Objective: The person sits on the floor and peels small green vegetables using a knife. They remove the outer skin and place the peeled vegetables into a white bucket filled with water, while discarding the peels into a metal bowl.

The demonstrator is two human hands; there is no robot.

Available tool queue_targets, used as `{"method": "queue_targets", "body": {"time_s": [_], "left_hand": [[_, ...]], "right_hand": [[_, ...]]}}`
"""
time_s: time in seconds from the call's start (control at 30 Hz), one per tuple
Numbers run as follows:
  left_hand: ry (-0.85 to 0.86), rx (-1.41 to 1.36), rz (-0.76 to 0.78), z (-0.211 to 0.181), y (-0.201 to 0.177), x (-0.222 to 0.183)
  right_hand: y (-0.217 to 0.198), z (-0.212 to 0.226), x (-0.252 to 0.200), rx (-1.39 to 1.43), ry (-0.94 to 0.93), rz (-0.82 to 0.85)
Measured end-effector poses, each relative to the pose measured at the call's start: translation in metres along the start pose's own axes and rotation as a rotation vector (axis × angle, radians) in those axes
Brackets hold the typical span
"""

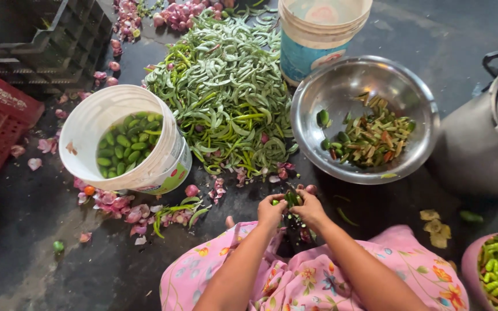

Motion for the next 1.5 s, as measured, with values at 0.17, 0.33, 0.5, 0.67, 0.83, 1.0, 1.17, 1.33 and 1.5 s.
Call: {"method": "queue_targets", "body": {"time_s": [0.17, 0.33, 0.5, 0.67, 0.83, 1.0, 1.17, 1.33, 1.5], "left_hand": [[0.018, 0.047, 0.007, -0.004, -0.001, 0.001], [0.080, 0.108, -0.024, 0.007, 0.000, 0.020], [0.022, 0.198, -0.028, 0.014, -0.004, 0.025], [-0.222, -0.093, 0.137, 0.021, 0.000, 0.012], [-0.234, -0.197, 0.351, 0.005, 0.010, -0.022], [-0.219, -0.261, 0.304, -0.034, -0.014, -0.035], [-0.101, -0.164, 0.350, -0.053, -0.021, -0.037], [0.029, 0.208, 0.312, -0.067, -0.023, -0.049], [0.310, 0.573, 0.155, -0.096, -0.011, -0.060]], "right_hand": [[0.003, 0.033, -0.017, -0.299, -0.171, -0.158], [0.005, 0.038, -0.018, -0.313, -0.307, -0.178], [0.005, 0.034, -0.018, -0.515, -0.509, -0.239], [0.001, 0.006, -0.015, 0.017, 0.112, 0.027], [-0.038, 0.042, -0.036, -0.036, 0.267, 0.209], [-0.149, 0.161, -0.043, -0.758, -0.269, -0.436], [-0.164, 0.196, -0.070, -0.850, -0.595, -0.756], [-0.060, 0.099, -0.053, -0.075, 0.011, 0.051], [-0.025, 0.067, -0.040, -0.194, -0.071, -0.019]]}}
Point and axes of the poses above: each hand's wrist, its own x-axis towards the middle knuckle, its own y-axis out of the palm, z = x × y, the point moved 4 cm from there along x, towards the middle knuckle, and after that the axes turned 6 degrees about -x, right-handed, at the moved point
